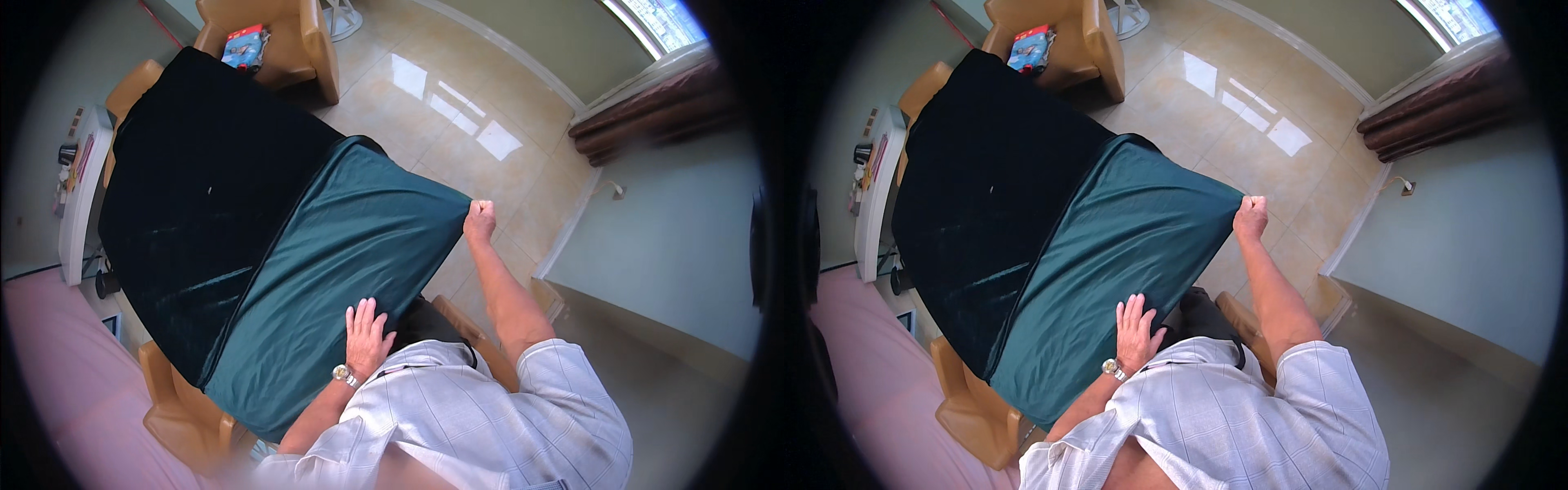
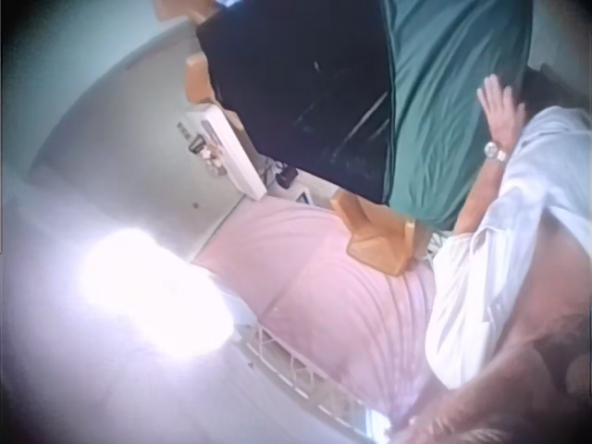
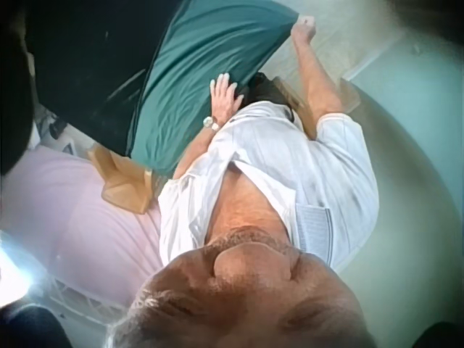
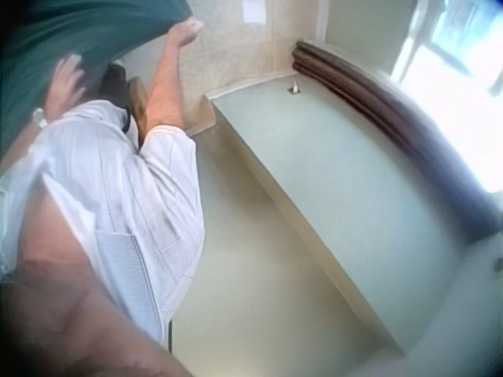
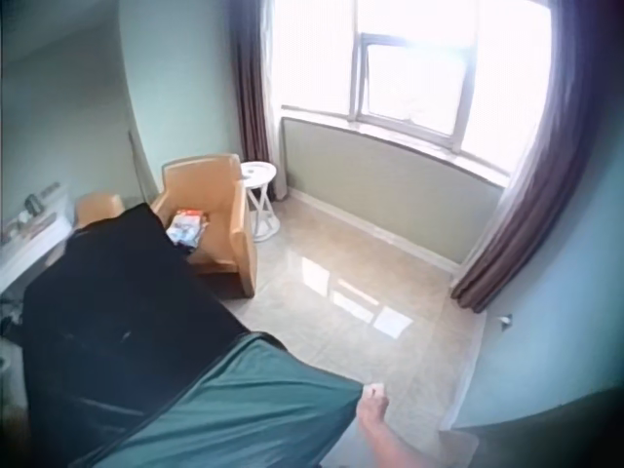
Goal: The person folds a large dark green cloth on a table. They smooth the surface, fold the edges inward, and then fold the cloth in half multiple times to create a compact stack.
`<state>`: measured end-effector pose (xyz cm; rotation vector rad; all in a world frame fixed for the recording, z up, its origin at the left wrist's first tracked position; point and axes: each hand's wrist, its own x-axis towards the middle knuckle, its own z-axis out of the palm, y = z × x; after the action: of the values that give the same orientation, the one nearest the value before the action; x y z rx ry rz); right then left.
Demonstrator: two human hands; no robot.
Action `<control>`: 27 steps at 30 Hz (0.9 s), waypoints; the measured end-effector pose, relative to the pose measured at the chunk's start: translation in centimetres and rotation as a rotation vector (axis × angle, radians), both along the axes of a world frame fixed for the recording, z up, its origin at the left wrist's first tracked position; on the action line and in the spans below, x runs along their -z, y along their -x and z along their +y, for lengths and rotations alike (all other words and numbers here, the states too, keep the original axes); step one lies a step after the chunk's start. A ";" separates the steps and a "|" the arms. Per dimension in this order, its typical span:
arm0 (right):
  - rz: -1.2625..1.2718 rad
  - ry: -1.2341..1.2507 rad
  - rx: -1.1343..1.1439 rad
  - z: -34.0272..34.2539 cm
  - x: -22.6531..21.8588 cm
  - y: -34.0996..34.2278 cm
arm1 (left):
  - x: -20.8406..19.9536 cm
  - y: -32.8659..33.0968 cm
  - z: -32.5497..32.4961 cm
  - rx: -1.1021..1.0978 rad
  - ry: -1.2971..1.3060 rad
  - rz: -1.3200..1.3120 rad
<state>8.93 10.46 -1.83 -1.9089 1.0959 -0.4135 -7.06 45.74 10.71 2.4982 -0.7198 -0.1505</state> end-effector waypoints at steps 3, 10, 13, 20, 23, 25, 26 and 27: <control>0.007 -0.033 0.012 0.4 1.1 0.3 | 1.4 1.5 1.8 -0.026 0.007 -0.051; -0.040 -0.046 0.010 -0.4 2.2 0.1 | 1.3 2.5 1.1 -0.140 -0.055 -0.082; -0.020 -0.437 0.114 0.6 1.3 0.4 | 1.4 2.8 1.0 -0.154 -0.056 -0.079; -0.083 -1.121 0.079 2.7 -3.7 4.1 | 1.1 3.3 1.0 -0.175 -0.059 -0.073; -0.117 -0.977 0.148 3.3 -3.8 4.0 | 1.0 3.4 0.7 -0.179 -0.053 -0.075; -0.152 -0.832 0.157 3.6 -4.5 3.6 | 1.1 3.7 0.5 -0.179 -0.049 -0.077; -0.174 -0.769 0.125 3.1 -4.5 3.6 | 1.2 4.0 0.5 -0.171 -0.042 -0.069; -0.196 -0.704 0.096 2.7 -4.5 3.6 | 1.4 4.3 0.7 -0.161 -0.034 -0.061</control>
<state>5.32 13.13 2.63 -1.1759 1.0275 -0.2166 -11.33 46.42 9.35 2.5901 -0.5415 -0.0294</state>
